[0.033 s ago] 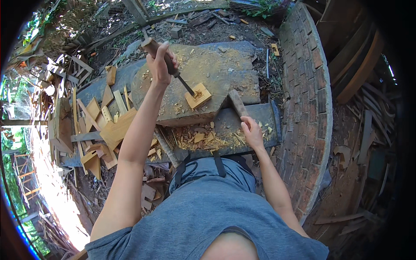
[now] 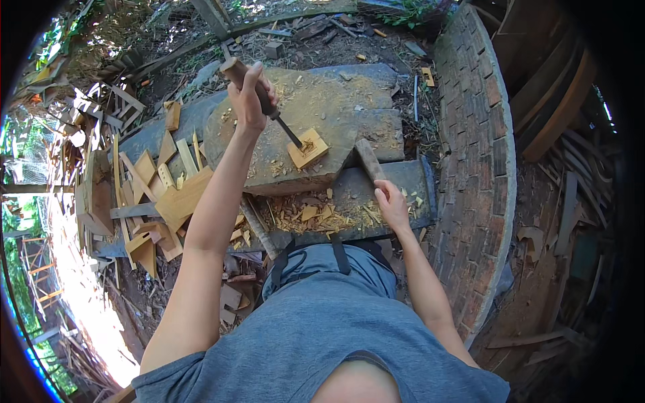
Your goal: The person carves a mortise into a wood block using a chisel and a mallet.
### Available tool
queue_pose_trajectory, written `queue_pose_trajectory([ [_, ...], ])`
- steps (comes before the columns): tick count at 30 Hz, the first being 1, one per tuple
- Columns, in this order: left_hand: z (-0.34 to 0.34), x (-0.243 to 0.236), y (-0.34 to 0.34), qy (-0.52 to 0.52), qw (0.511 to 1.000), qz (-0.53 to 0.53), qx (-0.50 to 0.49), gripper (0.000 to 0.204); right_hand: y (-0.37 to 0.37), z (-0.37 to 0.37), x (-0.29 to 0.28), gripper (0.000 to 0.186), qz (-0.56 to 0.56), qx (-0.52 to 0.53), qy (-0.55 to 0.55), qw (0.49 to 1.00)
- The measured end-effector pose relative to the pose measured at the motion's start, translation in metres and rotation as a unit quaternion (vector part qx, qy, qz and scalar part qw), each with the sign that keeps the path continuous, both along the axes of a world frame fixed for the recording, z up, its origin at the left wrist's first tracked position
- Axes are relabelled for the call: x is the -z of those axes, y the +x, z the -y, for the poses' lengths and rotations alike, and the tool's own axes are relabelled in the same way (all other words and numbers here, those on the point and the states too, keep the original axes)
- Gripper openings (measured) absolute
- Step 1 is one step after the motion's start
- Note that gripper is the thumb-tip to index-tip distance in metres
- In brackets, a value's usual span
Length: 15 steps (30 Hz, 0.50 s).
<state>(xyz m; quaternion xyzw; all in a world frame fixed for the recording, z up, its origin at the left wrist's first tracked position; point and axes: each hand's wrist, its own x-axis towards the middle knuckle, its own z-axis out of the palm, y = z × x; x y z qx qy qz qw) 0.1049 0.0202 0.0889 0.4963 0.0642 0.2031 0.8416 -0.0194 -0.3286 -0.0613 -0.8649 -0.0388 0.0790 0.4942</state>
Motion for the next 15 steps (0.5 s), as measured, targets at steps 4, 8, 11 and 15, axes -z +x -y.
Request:
queue_pose_trajectory([
  [4, -0.001, 0.002, 0.000, 0.021, 0.999, -0.004, -0.043, 0.040, 0.016, 0.004, 0.012, 0.025, 0.010, -0.008, -0.045, 0.999],
  [8, 0.003, 0.005, -0.001, 0.035, 0.994, -0.003, -0.100, 0.041, 0.025, 0.013, 0.031, 0.025, -0.010, 0.004, -0.053, 0.999],
  [11, 0.007, 0.004, -0.005, 0.085, 0.987, -0.011, -0.139, 0.040, 0.024, 0.017, 0.053, 0.034, -0.058, 0.022, -0.123, 0.990],
  [15, 0.017, -0.001, -0.010, 0.120, 0.978, -0.002, -0.172, 0.034, 0.014, 0.013, 0.074, 0.061, -0.057, 0.045, -0.264, 0.962],
])
